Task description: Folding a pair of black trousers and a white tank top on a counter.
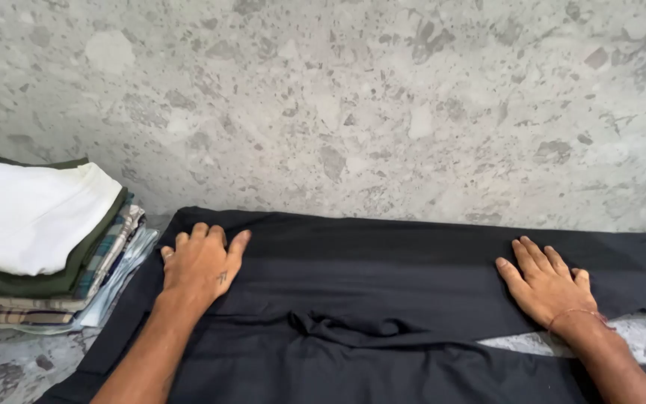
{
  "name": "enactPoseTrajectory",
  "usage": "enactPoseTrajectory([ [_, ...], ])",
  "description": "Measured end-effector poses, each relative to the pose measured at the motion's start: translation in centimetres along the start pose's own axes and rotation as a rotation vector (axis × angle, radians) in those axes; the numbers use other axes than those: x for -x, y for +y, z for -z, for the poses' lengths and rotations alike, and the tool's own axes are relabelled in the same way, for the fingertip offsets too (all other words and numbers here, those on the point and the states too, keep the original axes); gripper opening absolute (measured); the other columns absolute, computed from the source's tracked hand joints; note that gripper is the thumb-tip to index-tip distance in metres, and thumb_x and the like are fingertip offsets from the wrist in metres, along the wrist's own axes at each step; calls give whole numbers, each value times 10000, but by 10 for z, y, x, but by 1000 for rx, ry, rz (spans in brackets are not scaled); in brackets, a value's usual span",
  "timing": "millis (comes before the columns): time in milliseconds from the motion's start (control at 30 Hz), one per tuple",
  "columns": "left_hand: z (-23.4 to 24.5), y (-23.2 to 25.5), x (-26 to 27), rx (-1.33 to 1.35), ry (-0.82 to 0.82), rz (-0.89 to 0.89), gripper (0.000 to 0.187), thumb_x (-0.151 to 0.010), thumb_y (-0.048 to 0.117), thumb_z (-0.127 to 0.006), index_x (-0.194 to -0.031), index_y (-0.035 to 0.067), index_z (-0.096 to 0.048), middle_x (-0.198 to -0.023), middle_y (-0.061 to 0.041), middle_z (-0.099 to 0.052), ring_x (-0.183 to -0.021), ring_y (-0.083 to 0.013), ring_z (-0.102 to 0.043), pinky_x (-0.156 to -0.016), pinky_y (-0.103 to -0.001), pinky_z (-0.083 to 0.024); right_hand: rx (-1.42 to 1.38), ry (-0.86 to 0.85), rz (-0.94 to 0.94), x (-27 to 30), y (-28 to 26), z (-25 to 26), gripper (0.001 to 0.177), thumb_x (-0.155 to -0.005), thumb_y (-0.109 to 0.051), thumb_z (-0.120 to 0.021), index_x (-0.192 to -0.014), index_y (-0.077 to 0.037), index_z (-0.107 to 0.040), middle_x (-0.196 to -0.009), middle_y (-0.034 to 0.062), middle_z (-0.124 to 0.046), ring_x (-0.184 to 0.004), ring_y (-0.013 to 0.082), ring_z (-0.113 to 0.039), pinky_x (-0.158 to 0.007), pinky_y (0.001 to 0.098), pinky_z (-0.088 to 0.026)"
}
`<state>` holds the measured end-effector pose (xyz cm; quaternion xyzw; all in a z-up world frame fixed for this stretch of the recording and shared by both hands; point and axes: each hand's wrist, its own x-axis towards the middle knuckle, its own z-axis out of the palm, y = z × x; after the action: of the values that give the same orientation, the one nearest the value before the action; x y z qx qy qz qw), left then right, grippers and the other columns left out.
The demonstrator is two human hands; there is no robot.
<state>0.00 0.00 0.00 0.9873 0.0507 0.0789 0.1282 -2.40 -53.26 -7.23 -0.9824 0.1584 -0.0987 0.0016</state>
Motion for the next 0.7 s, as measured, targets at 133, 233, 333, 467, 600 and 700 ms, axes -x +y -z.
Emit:
enactPoseTrajectory([
  [133, -38, -17, -29, -191, 277, -41, 505, -926, 517, -594, -1215, 108, -665, -1317, -97, -602, -1275, -351, -527, -1039, -627, -407, 56, -13, -30, -4, 7, -1, 743, -954, -670, -311, -1607, -318, -276, -1716, -123, -173, -1558, 172, -195, -1182, 550, -228],
  [233, -35, -21, -34, -136, 398, 15, 512, -888, 549, -663, -1161, 115, -684, -1241, -119, -608, -1235, -366, -534, -1103, -549, -399, -24, -18, -6, -2, 5, 0, 744, -952, -670, -316, -1603, -316, -263, -1701, -127, -172, -1554, 174, -177, -1188, 545, -203],
  [333, -22, -29, -39, -125, 409, 39, 615, -864, 576, -679, -1211, 68, -657, -1274, -130, -597, -1221, -381, -532, -1042, -508, -431, -14, -13, -12, -2, -1, 4, 740, -952, -671, -323, -1607, -332, -273, -1707, -132, -176, -1562, 170, -182, -1190, 536, -219],
  [467, -13, -46, -61, 4, 555, -18, 407, -887, 240, -646, -1256, 72, -664, -1299, -139, -626, -1230, -359, -545, -1047, -506, -432, 1, -33, -44, -6, 2, -1, 746, -941, -675, -317, -1603, -336, -262, -1707, -150, -157, -1558, 146, -177, -1174, 528, -234],
  [600, 0, -61, -78, 192, 509, -397, 568, -766, 19, -677, -1324, 124, -643, -1262, -55, -685, -1259, -308, -492, -1015, -560, -327, 24, -18, -38, -7, 4, -8, 748, -946, -676, -311, -1606, -327, -270, -1708, -143, -173, -1554, 151, -189, -1168, 531, -242],
  [700, 7, -59, -77, 67, 413, -243, 408, -842, 183, -758, -1247, 180, -703, -1273, -47, -667, -1229, -320, -480, -1057, -549, -302, 32, -8, -49, -10, 5, -9, 742, -940, -670, -316, -1599, -329, -278, -1705, -144, -175, -1554, 139, -189, -1165, 527, -243],
])
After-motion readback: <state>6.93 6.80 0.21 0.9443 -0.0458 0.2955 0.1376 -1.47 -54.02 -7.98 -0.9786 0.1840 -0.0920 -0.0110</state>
